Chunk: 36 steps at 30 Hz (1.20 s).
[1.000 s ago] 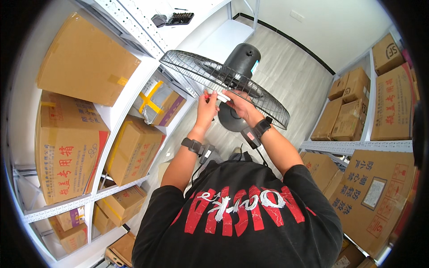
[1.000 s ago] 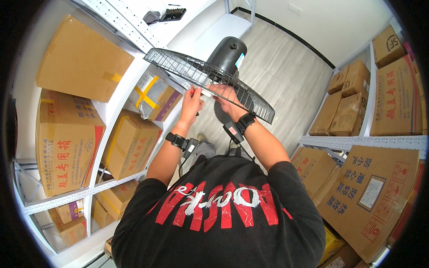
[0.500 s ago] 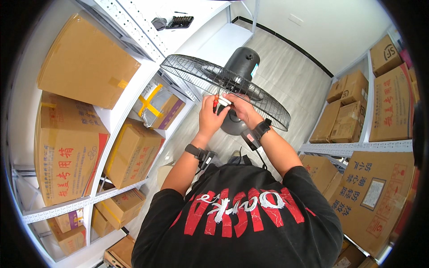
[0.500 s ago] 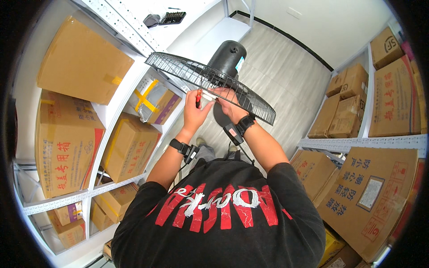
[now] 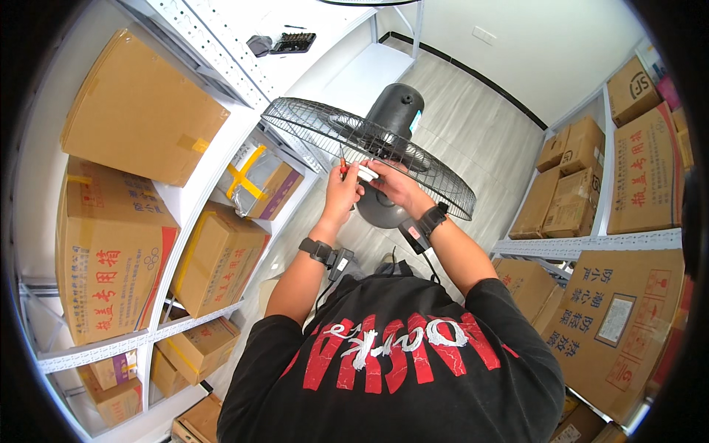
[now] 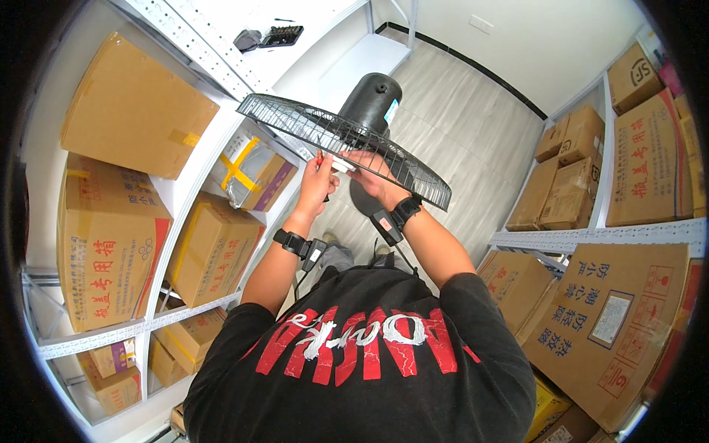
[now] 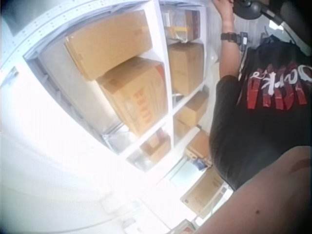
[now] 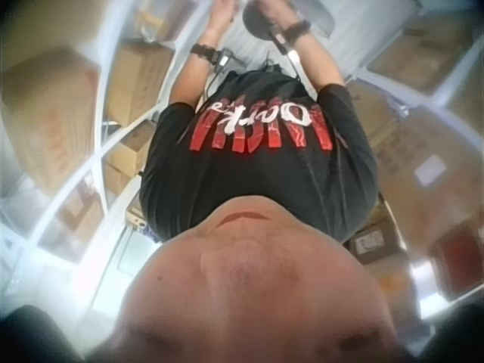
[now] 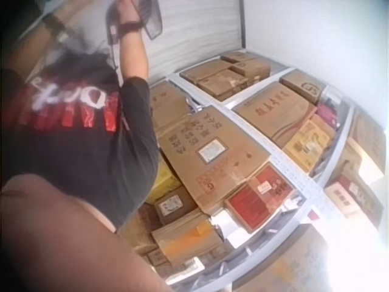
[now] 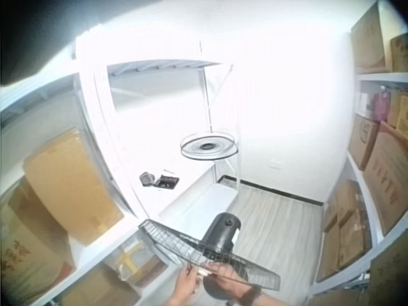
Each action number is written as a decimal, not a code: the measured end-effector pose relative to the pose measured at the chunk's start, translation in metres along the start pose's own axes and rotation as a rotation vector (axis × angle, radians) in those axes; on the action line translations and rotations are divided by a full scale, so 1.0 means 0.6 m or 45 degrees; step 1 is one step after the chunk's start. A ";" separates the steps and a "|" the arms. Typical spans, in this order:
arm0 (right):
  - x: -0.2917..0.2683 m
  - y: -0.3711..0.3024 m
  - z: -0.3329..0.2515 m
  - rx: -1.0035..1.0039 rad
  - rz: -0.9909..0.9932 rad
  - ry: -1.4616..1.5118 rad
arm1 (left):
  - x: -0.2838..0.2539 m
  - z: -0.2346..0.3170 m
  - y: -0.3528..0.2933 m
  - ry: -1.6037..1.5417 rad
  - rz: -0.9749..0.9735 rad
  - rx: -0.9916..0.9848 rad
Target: The person assembles a standing fan by attaching the front grille, securing the motor housing, and tightening screws with a screwdriver. The person handles the fan blades, grille, and motor housing, then sits on the floor to adjust the base.
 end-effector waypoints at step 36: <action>-0.006 0.046 0.027 -0.187 0.155 -0.061 | 0.038 0.029 -0.052 0.755 0.228 0.805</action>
Point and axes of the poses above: each hand's wrist, its own y-axis towards the middle knuckle, its own x-axis out of the palm, z = x × y, the point moved 1 cm from there along y, towards the middle knuckle, and after that the axes turned 7 degrees about z, right-handed, at the moved point
